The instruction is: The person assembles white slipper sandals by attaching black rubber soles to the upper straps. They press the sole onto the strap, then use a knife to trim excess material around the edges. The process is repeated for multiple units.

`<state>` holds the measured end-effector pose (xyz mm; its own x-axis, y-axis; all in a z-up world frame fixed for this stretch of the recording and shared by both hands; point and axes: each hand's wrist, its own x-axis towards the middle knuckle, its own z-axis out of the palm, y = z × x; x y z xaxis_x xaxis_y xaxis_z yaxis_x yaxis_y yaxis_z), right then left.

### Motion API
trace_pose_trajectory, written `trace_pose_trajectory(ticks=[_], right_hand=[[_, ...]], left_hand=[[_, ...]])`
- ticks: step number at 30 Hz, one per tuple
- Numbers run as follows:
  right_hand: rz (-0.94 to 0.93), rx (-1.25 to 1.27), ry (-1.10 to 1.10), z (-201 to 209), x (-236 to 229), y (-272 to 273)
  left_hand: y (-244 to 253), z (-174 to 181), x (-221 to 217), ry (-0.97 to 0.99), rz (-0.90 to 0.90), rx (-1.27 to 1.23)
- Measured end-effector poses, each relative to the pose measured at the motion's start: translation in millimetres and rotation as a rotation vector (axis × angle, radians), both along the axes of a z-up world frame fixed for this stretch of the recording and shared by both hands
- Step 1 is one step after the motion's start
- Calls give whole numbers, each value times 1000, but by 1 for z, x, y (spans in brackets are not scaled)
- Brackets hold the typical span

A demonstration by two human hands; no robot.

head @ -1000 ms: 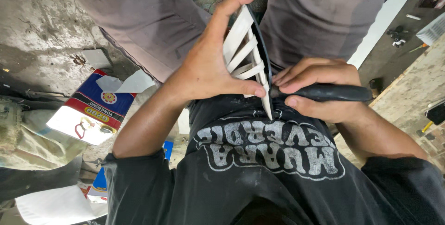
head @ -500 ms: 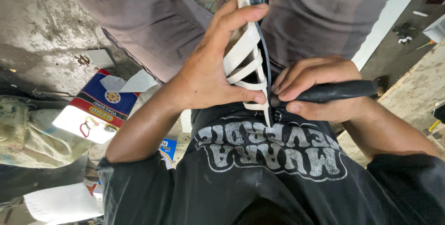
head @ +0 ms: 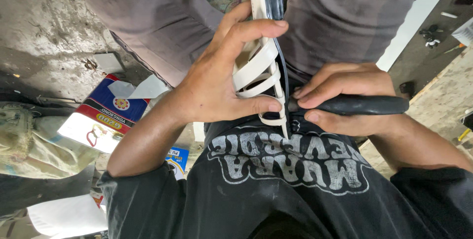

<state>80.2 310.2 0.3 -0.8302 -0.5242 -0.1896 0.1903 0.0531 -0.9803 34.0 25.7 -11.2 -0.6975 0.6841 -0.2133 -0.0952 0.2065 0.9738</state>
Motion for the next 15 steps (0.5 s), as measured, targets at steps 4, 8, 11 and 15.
trace_pose_trajectory(ticks=[4, 8, 11, 15], right_hand=[[46, -53, -22, 0, -4, 3], [76, -133, 36, 0, -7, 6], [44, -132, 38, -3, -7, 6], [0, -117, 50, -5, -3, 4]], left_hand=[[6, -1, 3, 173, -7, -50], [3, 6, -1, 64, -11, 58], [-2, 13, -10, -47, -27, 85], [0, 17, -9, 28, -18, 53]])
